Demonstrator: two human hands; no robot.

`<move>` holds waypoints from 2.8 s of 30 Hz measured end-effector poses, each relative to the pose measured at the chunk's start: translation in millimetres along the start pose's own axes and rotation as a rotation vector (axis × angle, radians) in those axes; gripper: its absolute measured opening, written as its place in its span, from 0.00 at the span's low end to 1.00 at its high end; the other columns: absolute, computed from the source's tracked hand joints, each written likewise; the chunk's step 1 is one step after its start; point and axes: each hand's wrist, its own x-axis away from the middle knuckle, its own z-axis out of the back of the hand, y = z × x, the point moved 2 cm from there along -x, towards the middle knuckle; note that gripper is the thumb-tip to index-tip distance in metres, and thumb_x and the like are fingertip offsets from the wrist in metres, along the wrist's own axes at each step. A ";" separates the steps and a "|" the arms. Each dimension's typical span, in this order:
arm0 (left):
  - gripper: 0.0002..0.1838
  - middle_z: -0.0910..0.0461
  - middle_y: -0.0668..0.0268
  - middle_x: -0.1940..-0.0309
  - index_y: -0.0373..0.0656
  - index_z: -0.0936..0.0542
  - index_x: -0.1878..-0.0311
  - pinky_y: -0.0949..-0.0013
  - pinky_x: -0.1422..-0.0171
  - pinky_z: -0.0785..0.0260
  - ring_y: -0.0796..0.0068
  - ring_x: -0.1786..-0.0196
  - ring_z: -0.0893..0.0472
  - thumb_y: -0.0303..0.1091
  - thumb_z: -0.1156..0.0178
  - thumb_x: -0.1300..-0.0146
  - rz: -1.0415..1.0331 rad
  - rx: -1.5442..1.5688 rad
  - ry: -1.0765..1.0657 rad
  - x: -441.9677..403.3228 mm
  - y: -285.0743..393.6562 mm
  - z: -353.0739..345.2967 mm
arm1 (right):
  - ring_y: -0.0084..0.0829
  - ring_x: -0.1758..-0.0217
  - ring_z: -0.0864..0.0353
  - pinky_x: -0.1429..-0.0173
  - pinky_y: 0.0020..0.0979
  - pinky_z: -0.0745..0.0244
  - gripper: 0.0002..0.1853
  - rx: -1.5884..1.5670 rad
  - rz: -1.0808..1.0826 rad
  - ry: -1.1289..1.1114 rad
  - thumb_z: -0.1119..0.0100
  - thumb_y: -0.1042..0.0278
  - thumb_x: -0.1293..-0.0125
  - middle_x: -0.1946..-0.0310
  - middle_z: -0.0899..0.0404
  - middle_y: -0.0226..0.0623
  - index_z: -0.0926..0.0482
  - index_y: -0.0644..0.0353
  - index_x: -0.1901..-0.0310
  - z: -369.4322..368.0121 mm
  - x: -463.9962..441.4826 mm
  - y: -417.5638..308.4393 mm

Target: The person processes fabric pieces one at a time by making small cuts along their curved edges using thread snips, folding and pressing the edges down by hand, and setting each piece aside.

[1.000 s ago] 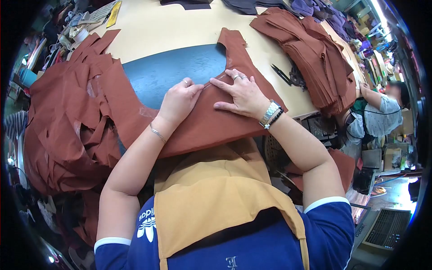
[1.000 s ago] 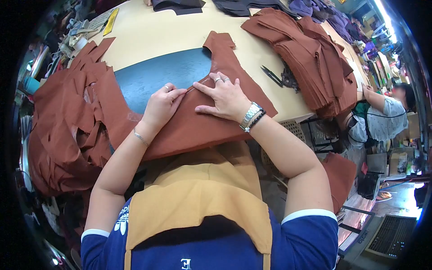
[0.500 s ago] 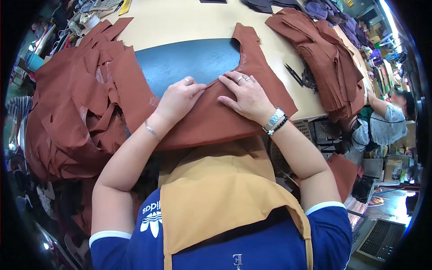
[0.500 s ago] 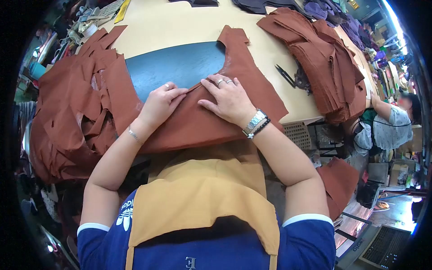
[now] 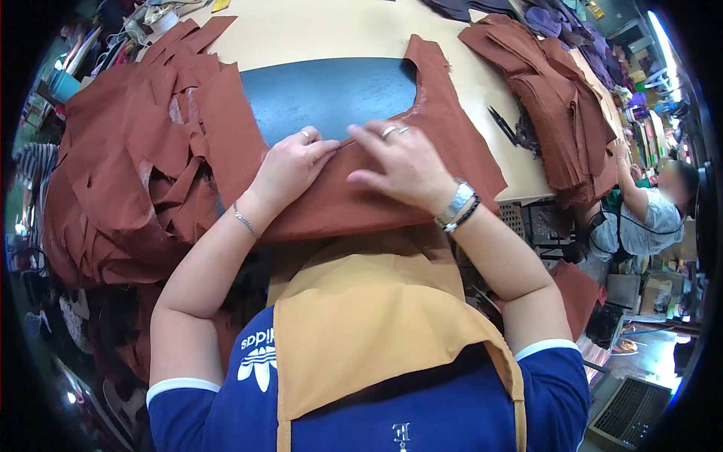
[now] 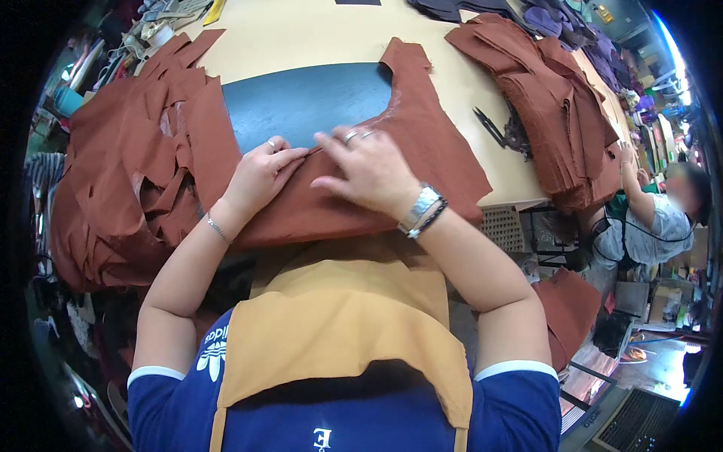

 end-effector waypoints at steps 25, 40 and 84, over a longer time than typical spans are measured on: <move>0.07 0.19 0.70 0.62 0.54 0.13 0.58 0.30 0.25 0.49 0.67 0.50 0.19 0.36 0.40 0.34 0.092 -0.203 -0.407 19.1 -21.7 68.3 | 0.45 0.40 0.26 0.46 0.42 0.24 0.43 0.132 -0.049 -0.300 0.38 0.31 0.43 0.47 0.25 0.50 0.26 0.62 0.38 -5.4 -22.8 -65.1; 0.10 0.19 0.77 0.62 0.58 0.14 0.60 0.35 0.22 0.50 0.74 0.53 0.20 0.29 0.37 0.41 -0.074 -0.387 -0.352 26.3 -38.7 85.5 | 0.55 0.42 0.27 0.46 0.45 0.19 0.48 0.073 -0.023 -0.343 0.35 0.28 0.48 0.45 0.29 0.54 0.30 0.55 0.33 -9.0 -34.5 -81.4; 0.28 0.24 0.61 0.61 0.43 0.22 0.53 0.45 0.34 0.42 0.56 0.51 0.23 0.61 0.40 0.38 0.543 -0.567 0.073 106.3 -7.1 109.6 | 0.48 0.44 0.22 0.41 0.43 0.24 0.33 -0.116 0.012 -0.055 0.35 0.43 0.39 0.47 0.22 0.48 0.24 0.62 0.41 -2.6 -15.0 -34.7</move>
